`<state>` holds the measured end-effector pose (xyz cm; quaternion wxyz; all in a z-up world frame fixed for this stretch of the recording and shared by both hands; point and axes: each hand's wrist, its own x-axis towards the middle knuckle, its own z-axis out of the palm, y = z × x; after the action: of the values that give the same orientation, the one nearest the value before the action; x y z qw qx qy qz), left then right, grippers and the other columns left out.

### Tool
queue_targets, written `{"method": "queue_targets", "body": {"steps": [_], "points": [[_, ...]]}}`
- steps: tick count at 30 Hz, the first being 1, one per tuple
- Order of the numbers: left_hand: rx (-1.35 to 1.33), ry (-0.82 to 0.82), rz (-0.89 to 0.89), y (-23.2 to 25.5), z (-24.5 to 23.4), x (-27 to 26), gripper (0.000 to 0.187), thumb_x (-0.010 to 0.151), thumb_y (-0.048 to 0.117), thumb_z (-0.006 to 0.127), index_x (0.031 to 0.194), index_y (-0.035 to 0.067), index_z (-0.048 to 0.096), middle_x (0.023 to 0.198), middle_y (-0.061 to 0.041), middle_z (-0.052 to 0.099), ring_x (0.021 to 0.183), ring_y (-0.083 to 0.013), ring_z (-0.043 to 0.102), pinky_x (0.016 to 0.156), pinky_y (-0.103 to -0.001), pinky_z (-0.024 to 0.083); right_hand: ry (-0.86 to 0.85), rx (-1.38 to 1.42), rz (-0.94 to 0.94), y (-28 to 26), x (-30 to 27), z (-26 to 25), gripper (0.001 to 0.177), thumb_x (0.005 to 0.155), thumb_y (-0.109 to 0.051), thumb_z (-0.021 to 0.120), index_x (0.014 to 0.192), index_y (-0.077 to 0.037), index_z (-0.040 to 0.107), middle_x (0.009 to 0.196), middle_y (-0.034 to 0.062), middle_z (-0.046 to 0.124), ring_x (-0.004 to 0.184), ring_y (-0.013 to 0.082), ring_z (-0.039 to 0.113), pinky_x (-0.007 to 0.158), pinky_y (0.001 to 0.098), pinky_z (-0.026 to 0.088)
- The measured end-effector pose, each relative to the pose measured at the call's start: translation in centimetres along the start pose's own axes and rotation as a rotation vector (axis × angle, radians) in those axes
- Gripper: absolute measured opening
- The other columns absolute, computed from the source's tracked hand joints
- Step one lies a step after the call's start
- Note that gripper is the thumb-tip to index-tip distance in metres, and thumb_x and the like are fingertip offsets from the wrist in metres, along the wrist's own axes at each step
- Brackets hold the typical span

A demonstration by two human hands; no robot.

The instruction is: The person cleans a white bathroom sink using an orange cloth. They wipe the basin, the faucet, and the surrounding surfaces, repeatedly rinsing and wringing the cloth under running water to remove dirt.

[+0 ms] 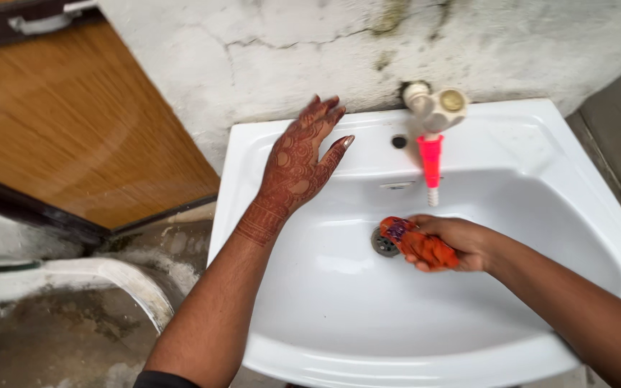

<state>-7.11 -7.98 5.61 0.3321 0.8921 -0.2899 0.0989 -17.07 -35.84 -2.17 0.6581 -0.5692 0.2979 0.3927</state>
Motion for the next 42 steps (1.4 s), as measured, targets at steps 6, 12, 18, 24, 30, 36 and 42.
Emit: {"method": "queue_targets", "body": {"steps": [6,12,18,24,30,36,42], "points": [[-0.322,0.196,0.124,4.8,6.1,4.1,0.068,0.1,0.036,0.066,0.155,0.003,0.044,0.158,-0.015,0.048,0.149,-0.0282,0.045,0.126,-0.042,0.035,-0.027,-0.103,-0.05,-0.7,2.2,-5.8,0.037,0.1,-0.021,0.052,0.135,-0.009,0.059,0.099,0.0111,0.072,0.076,0.0161,0.07,0.054,0.0265,0.055],[-0.729,0.062,-0.059,9.6,11.6,10.1,0.048,0.098,0.044,0.066,0.137,0.015,0.063,0.139,-0.009,0.067,0.13,-0.0248,0.063,0.112,-0.039,0.051,-0.006,-0.015,-0.091,-1.9,1.7,-7.1,0.039,0.099,-0.024,0.05,0.132,-0.006,0.058,0.104,0.0126,0.073,0.075,0.0179,0.071,0.058,0.0304,0.059],[-1.023,-0.314,0.162,5.2,9.2,9.7,0.067,0.086,0.047,0.081,0.138,0.017,0.053,0.138,-0.005,0.06,0.129,-0.0193,0.057,0.112,-0.041,0.048,-0.095,-0.092,-0.134,-2.8,1.7,-6.9,0.037,0.099,-0.019,0.05,0.132,-0.003,0.054,0.105,0.0164,0.07,0.078,0.0218,0.073,0.063,0.0356,0.063],[-0.472,0.154,-0.005,8.4,11.5,7.7,0.067,0.083,0.056,0.08,0.133,0.017,0.058,0.122,-0.004,0.068,0.121,-0.0213,0.065,0.109,-0.04,0.051,-0.036,-0.106,-0.105,-2.8,2.0,-6.3,0.04,0.101,-0.023,0.047,0.135,-0.004,0.057,0.108,0.0168,0.071,0.08,0.0216,0.073,0.066,0.0356,0.064],[-0.393,0.254,-0.134,10.3,10.8,7.4,0.076,0.069,0.06,0.083,0.123,0.013,0.059,0.113,-0.004,0.067,0.108,-0.02,0.066,0.095,-0.037,0.057,-0.097,-0.007,-0.086,-2.3,2.6,-5.4,0.046,0.104,-0.032,0.043,0.133,0.001,0.057,0.104,0.0187,0.071,0.081,0.0219,0.074,0.064,0.0342,0.065],[-0.25,0.422,-0.114,11.0,11.7,8.3,0.073,0.069,0.057,0.088,0.11,0.006,0.055,0.106,-0.01,0.058,0.103,-0.0226,0.06,0.09,-0.041,0.054,-0.123,-0.048,-0.072,-1.8,2.8,-5.1,0.042,0.104,-0.031,0.047,0.131,0.0,0.057,0.103,0.0166,0.072,0.079,0.02,0.073,0.061,0.0309,0.063],[-0.193,0.52,-0.103,11.8,12.2,8.2,0.075,0.072,0.058,0.087,0.113,0.005,0.055,0.107,-0.01,0.057,0.102,-0.0256,0.058,0.092,-0.043,0.05,-0.1,-0.106,-0.07,-1.8,2.8,-4.5,0.04,0.103,-0.031,0.045,0.131,-0.007,0.059,0.102,0.0132,0.073,0.075,0.0184,0.072,0.059,0.0302,0.061]]}}
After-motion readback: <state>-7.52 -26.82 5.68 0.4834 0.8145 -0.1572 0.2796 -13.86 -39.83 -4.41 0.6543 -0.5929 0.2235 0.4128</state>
